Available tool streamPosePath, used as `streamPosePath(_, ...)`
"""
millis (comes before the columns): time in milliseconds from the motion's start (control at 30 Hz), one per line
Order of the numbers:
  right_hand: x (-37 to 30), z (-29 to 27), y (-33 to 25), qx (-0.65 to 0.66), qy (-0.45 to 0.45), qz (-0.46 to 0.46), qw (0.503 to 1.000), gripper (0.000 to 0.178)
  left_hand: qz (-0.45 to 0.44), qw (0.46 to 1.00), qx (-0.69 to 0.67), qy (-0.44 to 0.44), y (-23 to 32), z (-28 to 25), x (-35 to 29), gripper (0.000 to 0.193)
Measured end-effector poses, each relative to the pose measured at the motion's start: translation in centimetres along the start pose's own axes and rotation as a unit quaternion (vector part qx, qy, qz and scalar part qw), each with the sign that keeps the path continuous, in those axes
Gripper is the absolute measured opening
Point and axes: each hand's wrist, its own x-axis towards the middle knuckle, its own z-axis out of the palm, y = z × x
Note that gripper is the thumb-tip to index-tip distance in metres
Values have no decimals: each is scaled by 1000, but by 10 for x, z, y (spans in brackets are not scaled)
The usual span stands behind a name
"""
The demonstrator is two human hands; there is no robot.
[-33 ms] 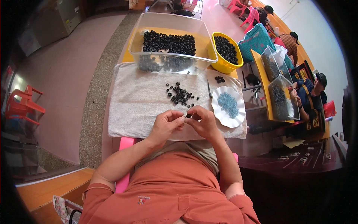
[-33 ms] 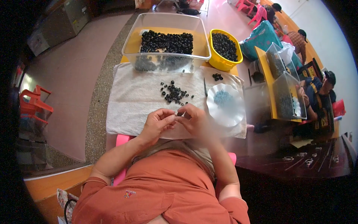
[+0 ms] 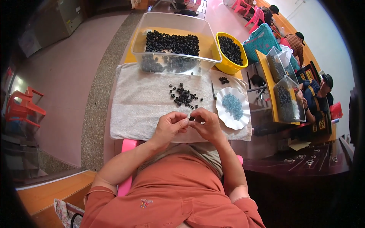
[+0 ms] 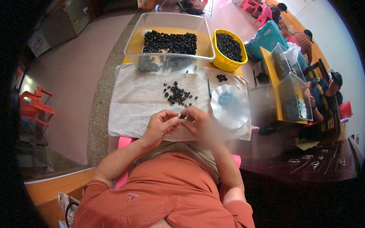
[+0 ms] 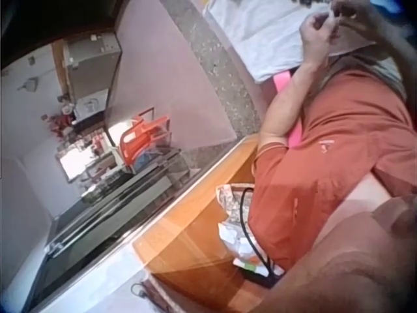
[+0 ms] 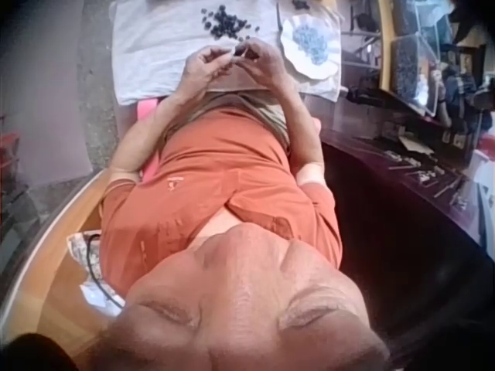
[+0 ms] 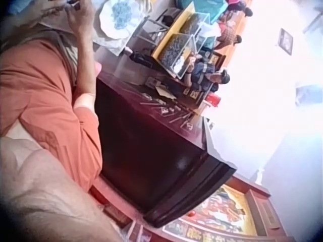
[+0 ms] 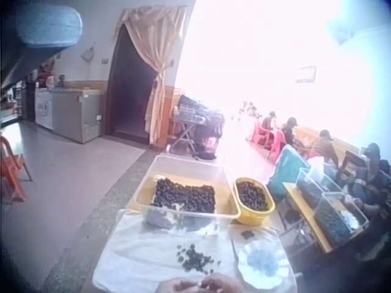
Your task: The recorder is sorting and inspecting small black ring-like components at a manual workstation.
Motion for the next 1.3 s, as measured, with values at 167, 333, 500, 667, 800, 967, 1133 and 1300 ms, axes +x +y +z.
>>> streamPosePath(167,-2,3,-4,15,-2,-7,1000,27,-4,1000,1,-21,0,-3,0,25)
streamPosePath(333,-4,6,-5,29,-38,-8,999,26,-5,999,-9,-48,-3,-8,2,24)
streamPosePath(500,-4,6,-8,46,-51,-20,997,25,7,998,-22,-61,-4,-9,3,21)
streamPosePath(667,-8,-1,-9,63,-80,-36,994,28,7,999,-22,-44,0,-6,2,22)
streamPosePath(800,-13,-2,-4,106,-96,23,989,23,8,999,2,-47,2,-2,1,22)
streamPosePath(967,-15,3,-1,132,-86,37,987,21,13,999,10,-52,-1,-3,0,21)
streamPosePath(1133,-17,5,-1,76,-19,-40,996,25,1,998,11,-54,3,0,-1,20)
streamPosePath(1300,-20,10,-8,50,21,-63,997,27,-2,999,29,-21,4,-1,-3,19)
